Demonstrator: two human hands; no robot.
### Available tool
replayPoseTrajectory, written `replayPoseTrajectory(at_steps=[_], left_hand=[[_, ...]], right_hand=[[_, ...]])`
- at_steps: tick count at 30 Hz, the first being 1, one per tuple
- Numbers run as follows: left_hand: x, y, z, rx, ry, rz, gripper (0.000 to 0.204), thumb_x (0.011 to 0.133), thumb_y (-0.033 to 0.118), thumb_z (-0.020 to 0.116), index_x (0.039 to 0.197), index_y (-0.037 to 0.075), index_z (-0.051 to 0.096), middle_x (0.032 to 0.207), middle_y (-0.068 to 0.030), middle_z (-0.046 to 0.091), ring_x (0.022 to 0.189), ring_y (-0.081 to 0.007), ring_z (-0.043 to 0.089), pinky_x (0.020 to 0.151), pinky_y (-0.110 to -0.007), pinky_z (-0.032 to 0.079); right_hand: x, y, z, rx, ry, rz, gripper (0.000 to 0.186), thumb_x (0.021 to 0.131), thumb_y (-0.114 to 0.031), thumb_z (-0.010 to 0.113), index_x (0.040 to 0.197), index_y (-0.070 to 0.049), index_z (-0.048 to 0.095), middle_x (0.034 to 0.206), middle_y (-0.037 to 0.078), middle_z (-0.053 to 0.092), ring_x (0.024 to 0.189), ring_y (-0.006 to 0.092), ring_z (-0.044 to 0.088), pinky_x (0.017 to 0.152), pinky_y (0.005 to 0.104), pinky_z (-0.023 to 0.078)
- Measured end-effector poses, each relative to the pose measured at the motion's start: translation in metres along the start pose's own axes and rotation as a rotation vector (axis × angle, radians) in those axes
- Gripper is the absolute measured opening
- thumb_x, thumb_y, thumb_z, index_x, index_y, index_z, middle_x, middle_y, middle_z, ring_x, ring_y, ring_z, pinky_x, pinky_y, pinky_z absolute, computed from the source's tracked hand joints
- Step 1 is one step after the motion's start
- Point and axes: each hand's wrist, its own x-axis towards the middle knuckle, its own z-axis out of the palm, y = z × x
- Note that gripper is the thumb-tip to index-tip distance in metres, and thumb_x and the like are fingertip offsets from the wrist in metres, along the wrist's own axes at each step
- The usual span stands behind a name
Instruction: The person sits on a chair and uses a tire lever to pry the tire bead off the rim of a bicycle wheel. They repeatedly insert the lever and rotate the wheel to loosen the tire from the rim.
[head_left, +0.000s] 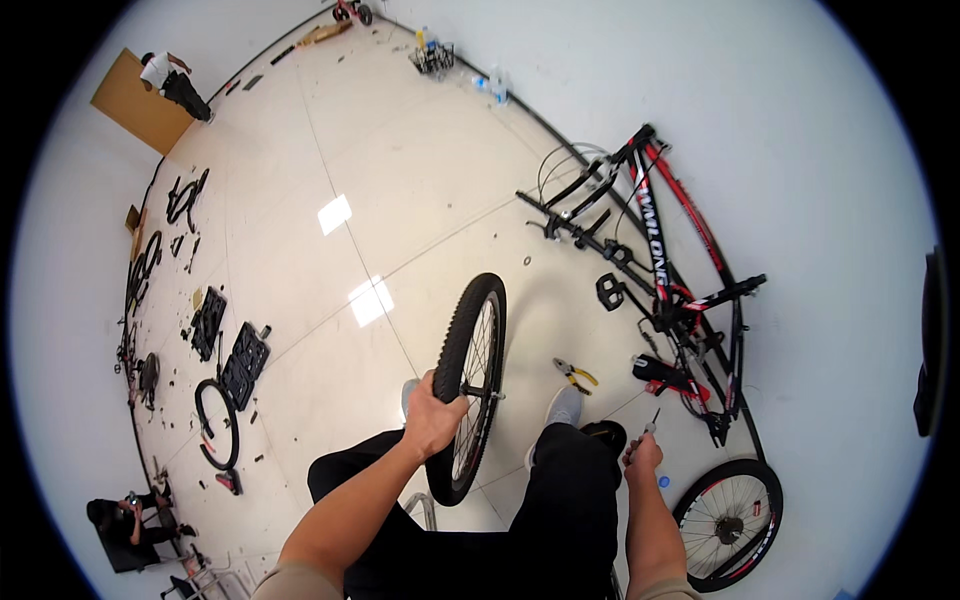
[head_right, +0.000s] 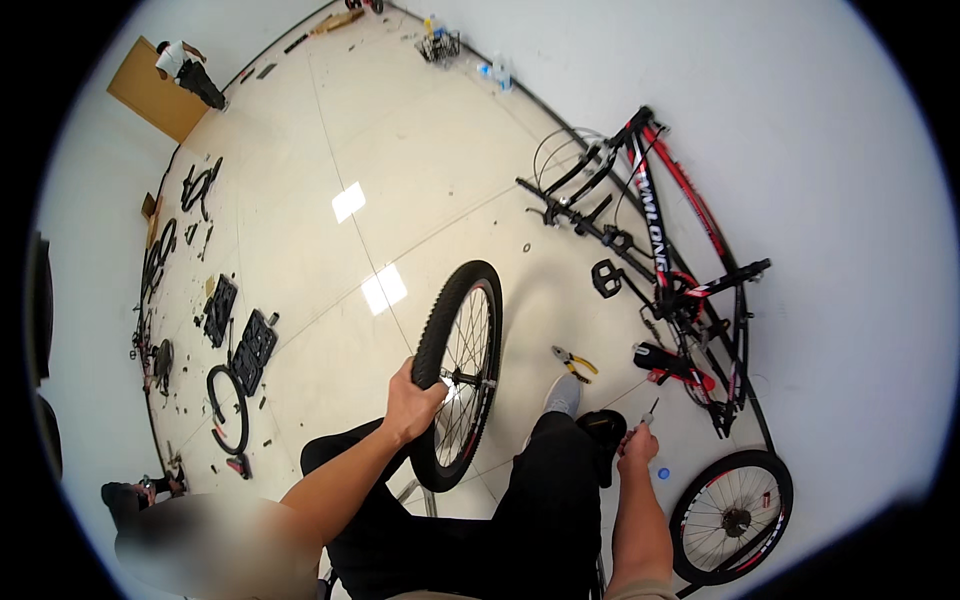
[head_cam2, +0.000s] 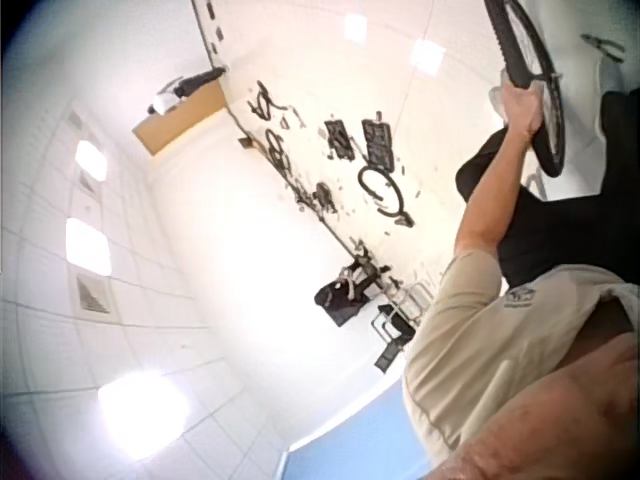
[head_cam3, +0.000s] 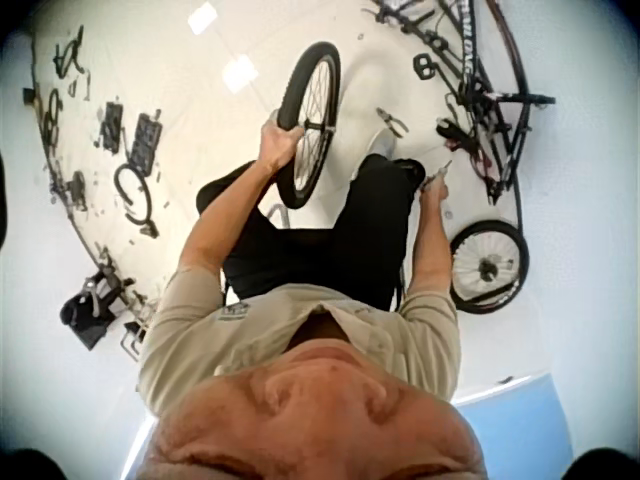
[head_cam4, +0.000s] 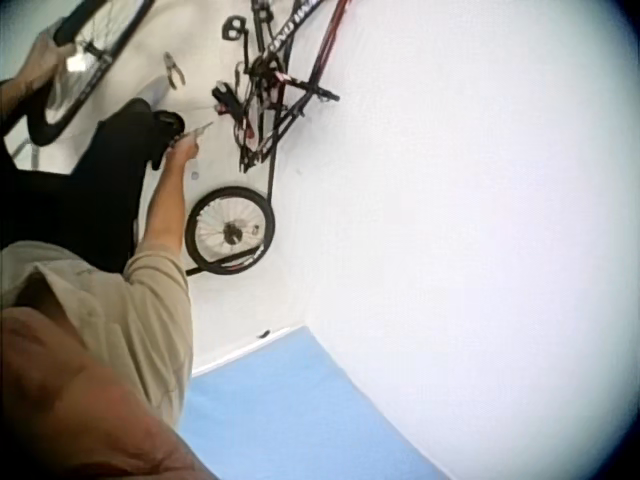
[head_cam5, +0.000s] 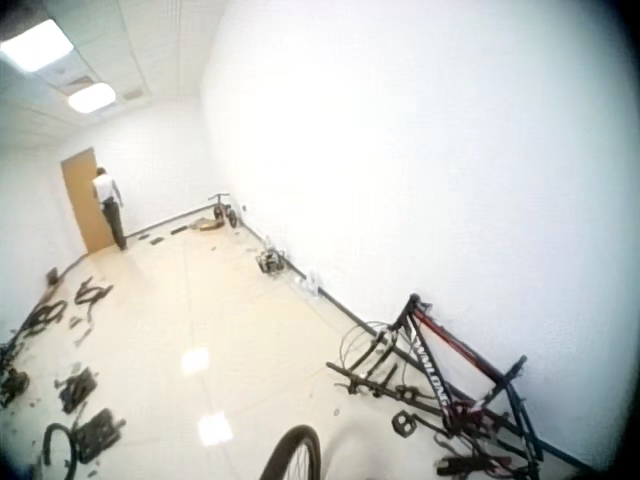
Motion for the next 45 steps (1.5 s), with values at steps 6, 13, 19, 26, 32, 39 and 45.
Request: replayPoseTrajectory(at_steps=[6,13,19,26,32,39,45], left_hand=[[0.009,0.012,0.013,0.178,-0.120,0.212,0.042,0.075,0.023,0.069,0.105,-0.004,0.061,0.096,-0.0285,0.070,0.093,-0.0418,0.069,0.085,-0.045,0.054],[0.039,0.019,-0.041,0.811,-0.186,0.357,0.072,0.082,0.046,0.071,0.142,0.010,0.050,0.114,-0.0222,0.069,0.108,-0.0403,0.066,0.095,-0.049,0.052],[0.026,-0.022,-0.054,0.641,0.139,0.443,0.072,0.087,0.064,0.068,0.133,0.009,0.059,0.108,-0.0162,0.069,0.107,-0.0347,0.066,0.089,-0.050,0.050],[-0.008,-0.049,-0.053,0.724,0.301,0.700,0.065,0.087,0.063,0.068,0.124,0.009,0.065,0.096,-0.0126,0.067,0.091,-0.0307,0.065,0.080,-0.045,0.048],[-0.013,-0.066,-0.054,0.676,0.366,0.791,0.059,0.085,0.063,0.070,0.105,0.008,0.067,0.083,-0.0105,0.063,0.078,-0.0306,0.063,0.070,-0.042,0.050],[-0.015,-0.075,-0.067,0.674,0.241,0.740,0.060,0.086,0.067,0.067,0.098,0.009,0.068,0.083,-0.0129,0.066,0.076,-0.0332,0.068,0.067,-0.044,0.054],[-0.003,-0.083,-0.072,0.632,0.226,0.791,0.059,0.087,0.068,0.064,0.092,0.009,0.065,0.075,-0.0127,0.066,0.069,-0.0335,0.068,0.061,-0.044,0.055]], right_hand=[[-0.092,-0.086,0.002,0.205,-0.204,-0.178,0.016,0.084,-0.022,0.061,0.094,-0.010,0.059,0.077,0.004,0.061,0.064,0.0149,0.057,0.051,0.0289,0.042],[-0.236,-0.173,0.028,0.176,-0.444,-0.473,0.024,0.087,-0.016,0.066,0.106,-0.002,0.061,0.084,0.004,0.061,0.055,0.0099,0.050,0.047,0.0260,0.039],[-0.292,-0.128,0.061,-0.105,-0.604,-0.701,0.026,0.086,-0.017,0.067,0.105,0.001,0.067,0.083,0.001,0.062,0.063,0.0087,0.051,0.057,0.0262,0.041],[-0.312,-0.033,0.085,-0.337,-0.690,-0.728,0.036,0.087,-0.019,0.068,0.115,0.004,0.068,0.085,0.003,0.065,0.076,0.0101,0.057,0.068,0.0250,0.045],[-0.314,-0.028,0.091,-0.218,-0.667,-1.056,0.039,0.088,-0.010,0.070,0.123,0.002,0.059,0.101,0.006,0.065,0.086,0.0113,0.059,0.080,0.0279,0.050],[-0.304,-0.047,0.150,-0.690,-0.671,-1.386,0.041,0.076,-0.014,0.074,0.113,-0.003,0.061,0.106,0.018,0.066,0.099,0.0379,0.065,0.089,0.0435,0.052],[-0.312,-0.066,0.167,-1.069,-0.874,-1.359,0.048,0.079,-0.029,0.079,0.121,-0.008,0.066,0.114,0.016,0.070,0.107,0.0357,0.067,0.095,0.0419,0.052]])
